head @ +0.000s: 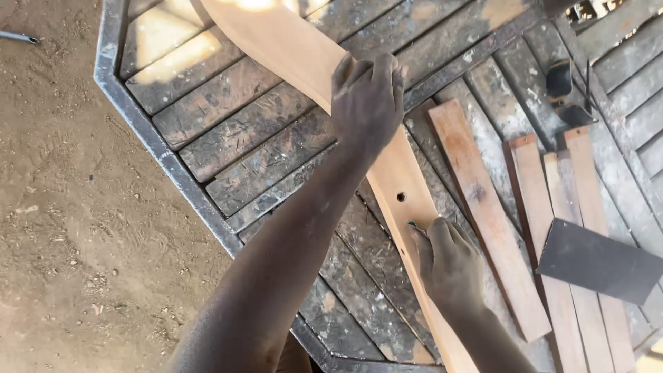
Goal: Sanding a curved wooden plank manually with sandpaper on a metal workbench
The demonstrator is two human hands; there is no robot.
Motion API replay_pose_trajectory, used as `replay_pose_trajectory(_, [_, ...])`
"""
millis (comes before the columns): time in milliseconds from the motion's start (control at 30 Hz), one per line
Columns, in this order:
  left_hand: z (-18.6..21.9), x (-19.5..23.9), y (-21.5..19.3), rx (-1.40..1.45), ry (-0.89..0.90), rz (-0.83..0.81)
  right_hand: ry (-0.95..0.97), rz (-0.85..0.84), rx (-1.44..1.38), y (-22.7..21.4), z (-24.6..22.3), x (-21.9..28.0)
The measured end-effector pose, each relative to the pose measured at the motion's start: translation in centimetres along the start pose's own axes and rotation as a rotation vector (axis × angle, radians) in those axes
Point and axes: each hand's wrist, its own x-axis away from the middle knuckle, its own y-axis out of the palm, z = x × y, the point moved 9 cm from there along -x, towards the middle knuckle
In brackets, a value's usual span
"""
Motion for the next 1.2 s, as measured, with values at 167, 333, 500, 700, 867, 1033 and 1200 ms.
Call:
replay_pose_trajectory(167, [-0.6,-0.5,0.7,-0.001,-0.063,-0.141,-0.011,0.080,0.006,1.3,-1.2,-6.7])
replay_pose_trajectory(333, [-0.1,-0.6,0.3,-0.043,0.015,-0.021,0.037,0.017,0.046,-0.1,-0.6,-1.5])
replay_pose_trajectory(500, [0.0,-0.6,0.2,-0.022,-0.014,0.010,-0.025,0.102,0.010,0.3,-0.6,-3.9])
replay_pose_trajectory(700, [-0.1,-2.1,1.3,0.008,-0.056,0.008,0.042,0.212,-0.119,-1.0,0.7,-8.3])
replay_pose_trajectory(867, [0.0,-2.8,0.8,-0.069,-0.091,-0.134,0.030,0.023,-0.113,-2.0,1.7,-3.5])
replay_pose_trajectory(1033, [-0.4,-2.7,1.4,-0.045,-0.086,-0.170,0.192,-0.003,-0.057,-2.2,4.2,-1.5])
replay_pose_trajectory(1200, [-2.2,-4.8,1.7,-0.111,0.023,-0.294,0.364,0.033,-0.011,-2.7,2.8,-2.2])
